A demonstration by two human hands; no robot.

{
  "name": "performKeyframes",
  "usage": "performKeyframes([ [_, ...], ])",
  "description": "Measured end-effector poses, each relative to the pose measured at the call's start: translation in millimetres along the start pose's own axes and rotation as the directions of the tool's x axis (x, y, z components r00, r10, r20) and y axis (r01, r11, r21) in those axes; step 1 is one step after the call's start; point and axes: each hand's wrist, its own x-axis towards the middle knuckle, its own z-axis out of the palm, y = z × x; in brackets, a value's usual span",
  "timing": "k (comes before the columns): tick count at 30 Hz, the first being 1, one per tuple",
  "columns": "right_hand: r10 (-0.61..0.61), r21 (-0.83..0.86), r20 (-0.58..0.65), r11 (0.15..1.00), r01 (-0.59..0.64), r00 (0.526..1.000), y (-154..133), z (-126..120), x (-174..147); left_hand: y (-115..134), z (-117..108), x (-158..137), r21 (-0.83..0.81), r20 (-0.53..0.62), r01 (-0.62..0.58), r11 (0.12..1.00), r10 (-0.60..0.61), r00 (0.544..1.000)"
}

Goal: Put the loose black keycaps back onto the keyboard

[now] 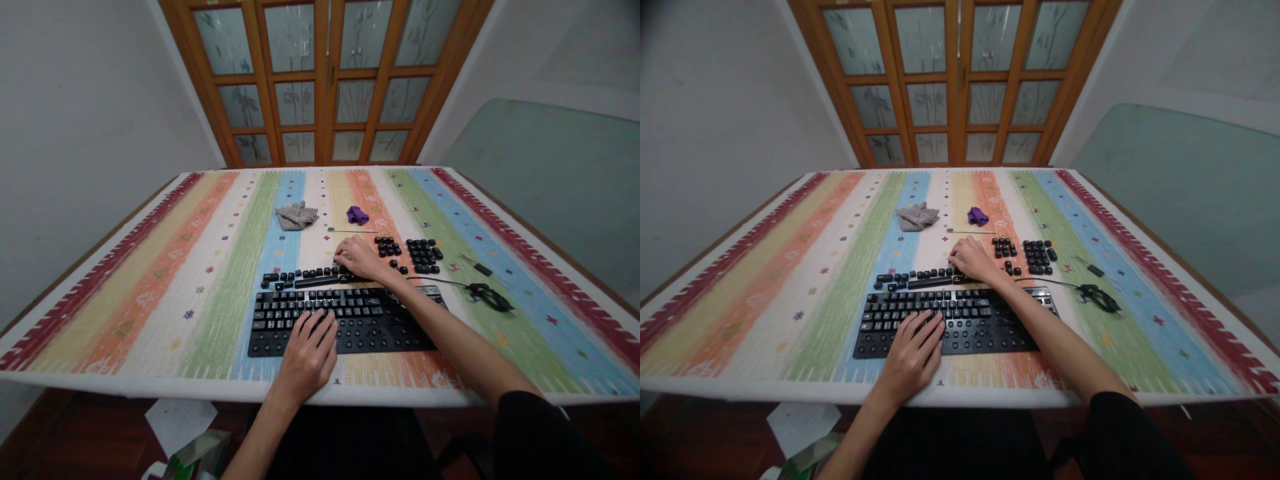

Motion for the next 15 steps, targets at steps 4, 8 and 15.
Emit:
performKeyframes([
  [4,-0.029,0.023,-0.039,0.999,0.03,0.999,-8,-16,-11,0,-2,-2,-0.019,-0.056,-0.014,1.0,0.013,0.998],
  [8,-0.137,0.167,-0.08,0.975,0.148,0.987,-28,-35,-41,0,-4,-3,-0.033,-0.069,-0.001,0.999,-0.002,0.998],
  [15,-0.241,0.357,-0.098,0.897,0.26,0.966,-66,-42,-103,1,-4,-2,-0.045,-0.056,-0.024,0.999,0.021,0.998],
])
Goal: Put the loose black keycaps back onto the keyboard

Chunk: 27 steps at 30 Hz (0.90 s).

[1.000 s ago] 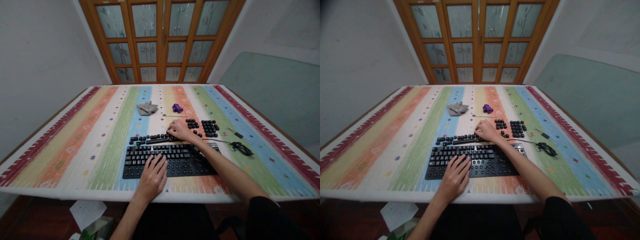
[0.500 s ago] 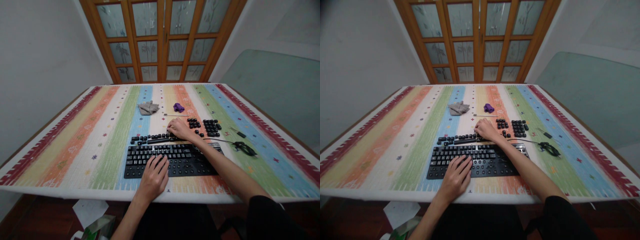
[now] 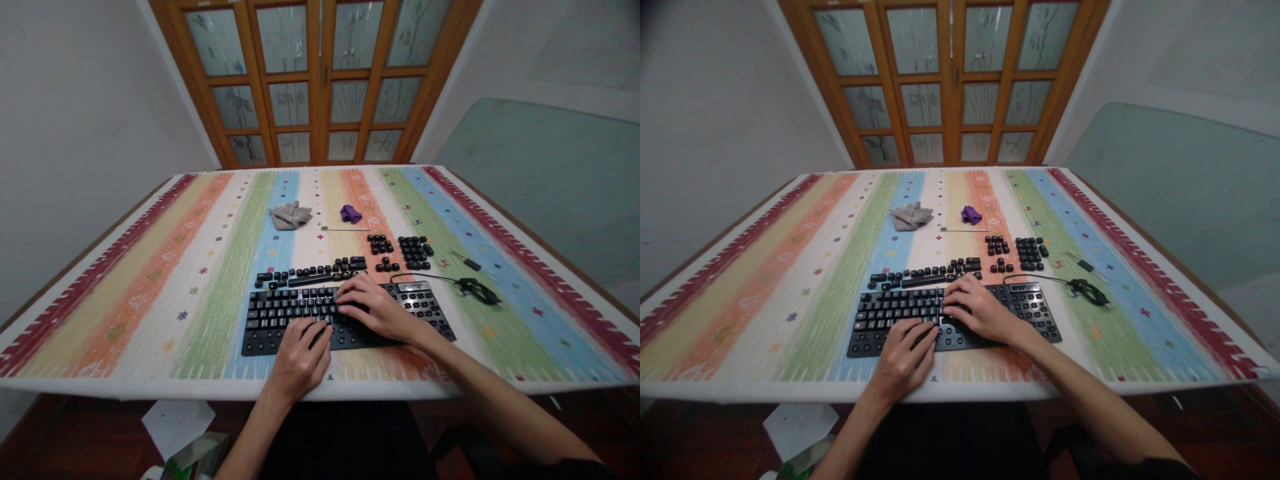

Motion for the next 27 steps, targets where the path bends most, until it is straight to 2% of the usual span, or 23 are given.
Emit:
performKeyframes([
  [5,0.005,-0.044,-0.021,0.999,-0.006,1.0,-8,15,-19,1,0,0,0.005,0.036,-0.009,1.0,0.009,0.999],
  [12,-0.01,-0.139,-0.082,0.99,-0.002,0.997,-10,31,-23,1,1,1,0.019,0.049,-0.033,0.999,0.032,0.998],
  [27,-0.027,-0.214,-0.12,0.977,0.0,0.992,-10,39,-26,0,2,1,0.011,0.065,-0.029,1.0,0.028,0.998],
])
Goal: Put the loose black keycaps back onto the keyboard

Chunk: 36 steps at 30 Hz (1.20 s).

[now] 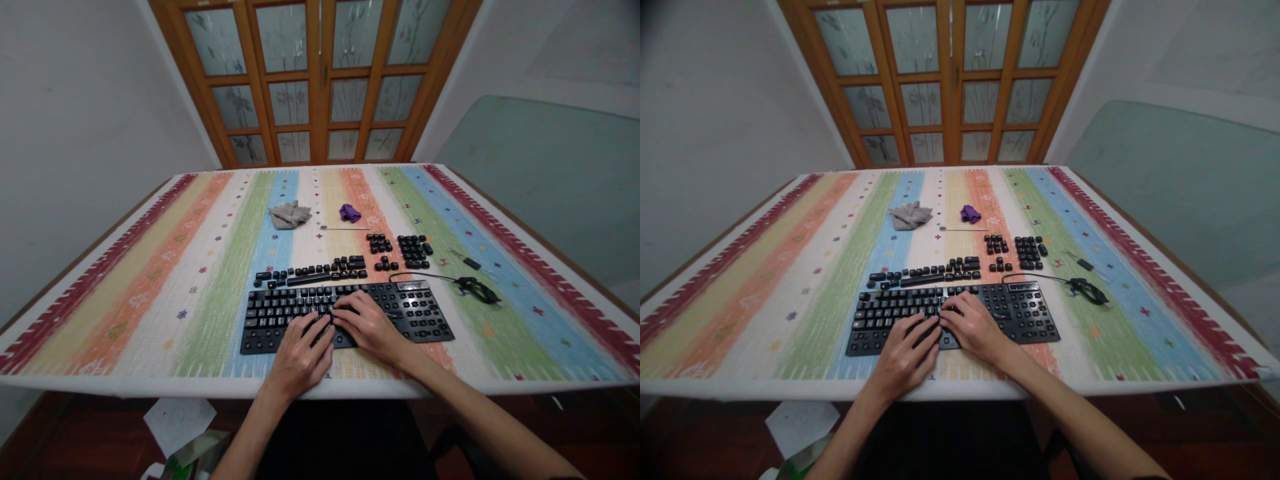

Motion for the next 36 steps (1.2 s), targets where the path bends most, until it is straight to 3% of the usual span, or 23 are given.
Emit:
performKeyframes([
  [19,0.041,-0.012,-0.008,0.999,-0.041,0.999,-9,1,-5,-2,3,-2,0.035,0.01,0.016,0.999,-0.016,1.0],
  [25,0.129,0.021,-0.096,0.992,-0.127,0.987,-8,2,-12,-1,2,-1,0.039,0.042,0.024,0.999,-0.026,0.999],
  [36,-0.024,-0.231,-0.055,0.973,0.011,0.998,-19,7,-13,-3,1,0,0.017,0.045,-0.007,1.0,0.006,0.999],
])
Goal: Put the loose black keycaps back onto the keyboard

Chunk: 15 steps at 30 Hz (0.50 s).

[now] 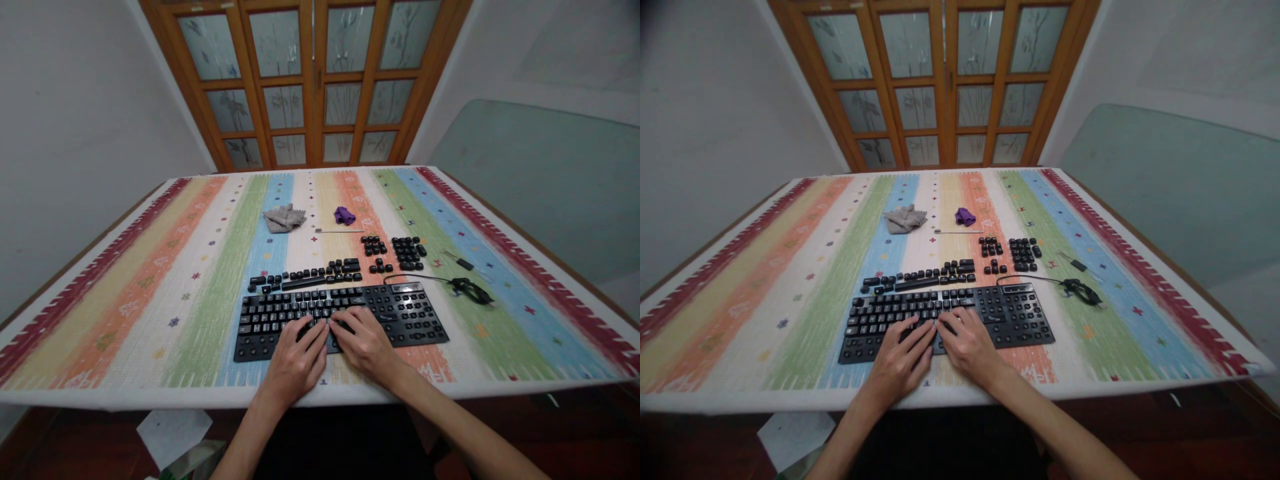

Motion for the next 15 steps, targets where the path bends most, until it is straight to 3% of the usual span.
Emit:
performKeyframes([
  [15,0.088,0.099,-0.025,0.991,-0.085,0.996,0.3,6.1,-3.3,-0.5,-0.9,1.3,0.012,0.001,0.014,1.0,-0.014,1.0],
])
